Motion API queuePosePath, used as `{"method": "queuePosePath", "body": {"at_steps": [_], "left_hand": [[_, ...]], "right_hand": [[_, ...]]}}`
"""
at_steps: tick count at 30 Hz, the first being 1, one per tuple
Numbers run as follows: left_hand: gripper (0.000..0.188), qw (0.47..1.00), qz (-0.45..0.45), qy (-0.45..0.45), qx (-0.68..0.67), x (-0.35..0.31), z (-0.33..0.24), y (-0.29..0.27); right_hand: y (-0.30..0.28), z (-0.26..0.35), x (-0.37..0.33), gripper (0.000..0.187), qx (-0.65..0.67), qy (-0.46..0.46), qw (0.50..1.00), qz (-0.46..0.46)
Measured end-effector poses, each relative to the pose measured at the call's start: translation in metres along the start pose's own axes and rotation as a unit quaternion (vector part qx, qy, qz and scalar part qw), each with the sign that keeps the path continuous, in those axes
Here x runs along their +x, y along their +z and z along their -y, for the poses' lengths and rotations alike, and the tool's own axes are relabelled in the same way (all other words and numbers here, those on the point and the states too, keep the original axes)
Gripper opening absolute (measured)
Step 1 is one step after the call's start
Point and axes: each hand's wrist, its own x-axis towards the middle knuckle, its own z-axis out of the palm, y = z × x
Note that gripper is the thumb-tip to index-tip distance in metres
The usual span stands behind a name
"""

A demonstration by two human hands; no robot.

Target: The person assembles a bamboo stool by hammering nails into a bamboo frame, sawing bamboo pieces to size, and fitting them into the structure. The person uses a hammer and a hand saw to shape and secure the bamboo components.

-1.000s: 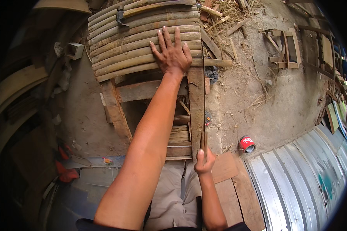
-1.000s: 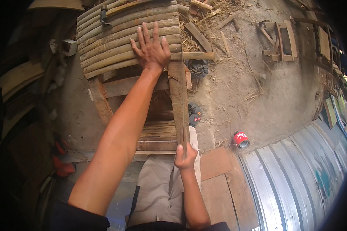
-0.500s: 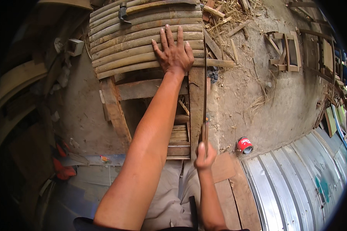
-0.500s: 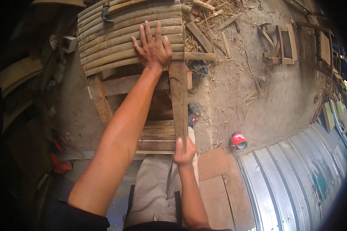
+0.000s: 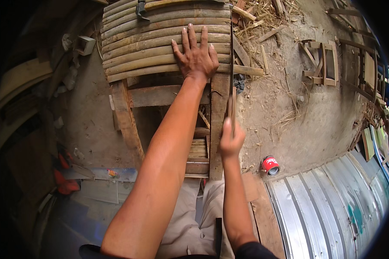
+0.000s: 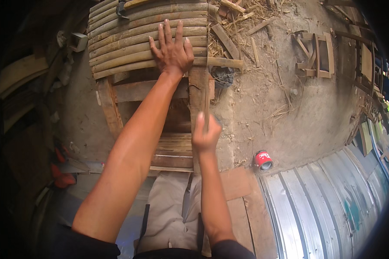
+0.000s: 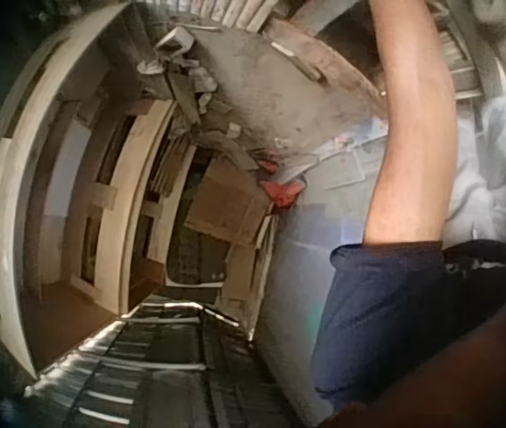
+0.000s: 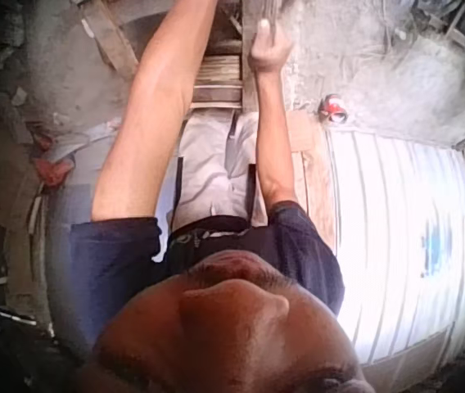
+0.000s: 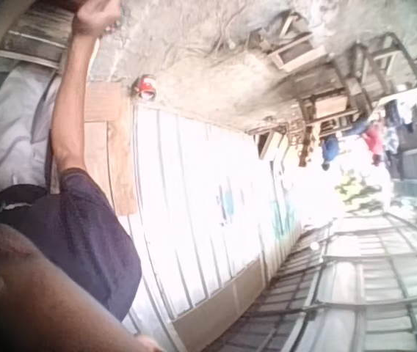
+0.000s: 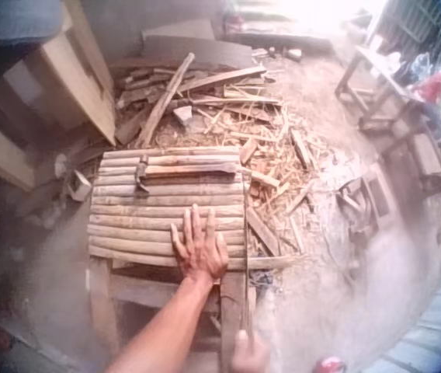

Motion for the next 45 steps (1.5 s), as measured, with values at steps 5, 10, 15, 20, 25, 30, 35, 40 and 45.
{"method": "queuePosePath", "body": {"at_steps": [5,10,15,20,25,30,35,40,45], "left_hand": [[0.064,1.0,-0.012,-0.002,-0.007,-0.002,0.003,0.003],[0.061,0.996,-0.036,-0.046,-0.066,0.005,-0.003,0.002],[0.063,0.994,-0.029,-0.092,-0.049,0.011,-0.011,0.007],[0.056,0.995,-0.039,-0.073,-0.049,0.008,-0.011,0.005],[0.057,0.996,-0.007,-0.085,-0.036,0.009,-0.015,-0.002],[0.055,0.996,-0.014,-0.074,-0.042,0.008,-0.011,0.003],[0.055,0.996,-0.053,-0.045,-0.058,0.005,-0.008,0.007],[0.055,0.995,-0.067,-0.04,-0.059,0.007,-0.01,0.008],[0.054,0.995,-0.07,-0.035,-0.054,0.005,-0.008,0.007]], "right_hand": [[0.014,-0.042,0.064,0.033,0.136,0.034,0.989,0.048],[0.008,0.005,0.045,0.028,0.09,-0.064,0.992,0.058],[0.022,-0.005,0.06,0.022,0.151,-0.001,0.988,0.004],[-0.002,-0.011,-0.027,0.015,0.021,-0.048,0.998,-0.016],[-0.019,-0.001,-0.097,0.013,0.015,-0.026,1.0,-0.002],[0.014,-0.054,-0.099,0.017,0.005,-0.074,0.997,0.013],[-0.028,-0.091,-0.154,0.017,-0.007,0.074,0.997,0.006],[-0.033,-0.024,-0.109,0.015,0.078,-0.093,0.992,-0.043],[0.008,-0.001,0.001,0.021,0.053,-0.02,0.998,-0.021]]}}
